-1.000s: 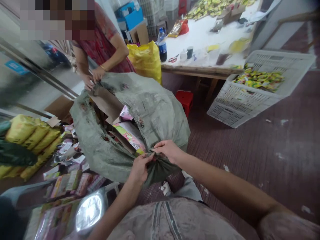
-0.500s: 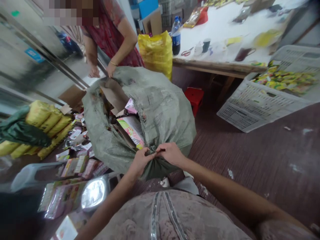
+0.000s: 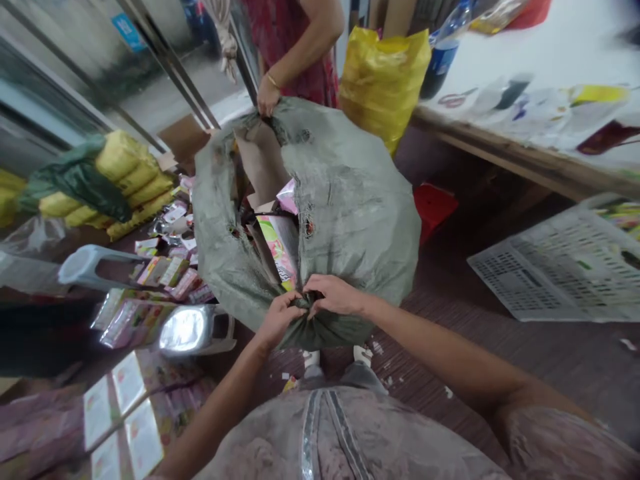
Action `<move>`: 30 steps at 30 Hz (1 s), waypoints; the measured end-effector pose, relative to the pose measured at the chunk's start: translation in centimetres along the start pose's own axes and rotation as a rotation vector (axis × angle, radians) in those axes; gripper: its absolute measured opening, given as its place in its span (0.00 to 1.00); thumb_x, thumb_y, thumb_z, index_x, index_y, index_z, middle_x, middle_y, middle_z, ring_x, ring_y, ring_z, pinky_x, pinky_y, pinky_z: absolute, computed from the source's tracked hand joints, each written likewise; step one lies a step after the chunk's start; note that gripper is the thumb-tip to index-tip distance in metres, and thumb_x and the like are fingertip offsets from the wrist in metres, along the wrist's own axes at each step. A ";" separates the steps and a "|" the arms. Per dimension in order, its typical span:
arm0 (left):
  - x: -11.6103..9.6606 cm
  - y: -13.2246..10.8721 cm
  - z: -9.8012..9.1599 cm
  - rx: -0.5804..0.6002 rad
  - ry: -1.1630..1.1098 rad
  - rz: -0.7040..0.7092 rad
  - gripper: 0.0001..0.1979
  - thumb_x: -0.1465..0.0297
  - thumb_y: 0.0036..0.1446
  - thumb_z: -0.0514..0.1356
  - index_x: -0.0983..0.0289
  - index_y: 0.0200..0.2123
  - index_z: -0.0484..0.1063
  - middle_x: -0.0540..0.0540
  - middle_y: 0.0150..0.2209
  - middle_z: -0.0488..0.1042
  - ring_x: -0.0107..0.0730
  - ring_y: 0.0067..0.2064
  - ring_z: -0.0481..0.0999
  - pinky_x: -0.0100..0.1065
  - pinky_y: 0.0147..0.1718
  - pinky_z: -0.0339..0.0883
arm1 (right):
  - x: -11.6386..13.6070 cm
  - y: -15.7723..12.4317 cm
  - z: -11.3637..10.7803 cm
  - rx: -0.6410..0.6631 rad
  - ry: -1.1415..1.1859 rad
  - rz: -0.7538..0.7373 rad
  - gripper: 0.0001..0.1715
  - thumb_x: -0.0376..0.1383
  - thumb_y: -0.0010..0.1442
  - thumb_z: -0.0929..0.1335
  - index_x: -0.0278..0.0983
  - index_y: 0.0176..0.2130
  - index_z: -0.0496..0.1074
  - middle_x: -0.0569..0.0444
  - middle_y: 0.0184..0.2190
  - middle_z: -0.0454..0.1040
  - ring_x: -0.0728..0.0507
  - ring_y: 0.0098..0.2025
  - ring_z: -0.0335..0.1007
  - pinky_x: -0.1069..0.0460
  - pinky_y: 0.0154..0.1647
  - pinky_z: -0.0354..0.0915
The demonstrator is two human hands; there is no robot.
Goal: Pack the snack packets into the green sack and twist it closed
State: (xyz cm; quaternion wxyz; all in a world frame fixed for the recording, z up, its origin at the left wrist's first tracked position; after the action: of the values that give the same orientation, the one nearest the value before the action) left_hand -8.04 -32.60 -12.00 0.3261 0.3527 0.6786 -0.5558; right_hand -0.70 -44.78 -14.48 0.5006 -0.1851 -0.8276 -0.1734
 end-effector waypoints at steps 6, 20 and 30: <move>0.3 0.0 -0.3 -0.097 0.046 0.047 0.10 0.68 0.35 0.62 0.66 0.25 0.71 0.47 0.23 0.66 0.25 0.28 0.61 0.28 0.30 0.54 | 0.2 -0.3 0.7 -0.039 -0.059 -0.079 0.14 0.31 0.55 0.74 0.35 0.41 0.72 0.52 0.44 0.68 0.47 0.39 0.66 0.54 0.38 0.60; -3.3 -2.1 -1.1 -0.366 0.770 0.596 0.08 0.69 0.49 0.63 0.61 0.33 0.80 0.62 0.47 0.72 0.47 0.54 0.69 0.45 0.55 0.64 | -0.7 -1.5 1.5 -0.524 0.105 0.035 0.09 0.27 0.48 0.67 0.37 0.32 0.65 0.55 0.33 0.69 0.48 0.32 0.64 0.54 0.36 0.59; 0.0 1.5 -2.7 -0.234 0.580 0.270 0.11 0.66 0.51 0.63 0.62 0.38 0.71 0.53 0.35 0.76 0.36 0.37 0.75 0.35 0.40 0.67 | -0.9 0.1 1.6 -0.683 0.055 0.435 0.09 0.26 0.46 0.66 0.37 0.30 0.68 0.54 0.31 0.73 0.45 0.34 0.67 0.52 0.38 0.61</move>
State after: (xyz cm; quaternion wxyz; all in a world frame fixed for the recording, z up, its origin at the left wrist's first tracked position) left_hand -6.86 -29.78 -12.34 0.2284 0.5429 0.7493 -0.3027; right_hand -1.54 -44.03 -15.96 0.4573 -0.5068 -0.6502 -0.3335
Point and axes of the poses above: each hand's wrist, its own y-axis towards the middle knuckle, its own z-axis out of the palm, x = y × z, the point moved 5 cm from there along y, towards the middle knuckle
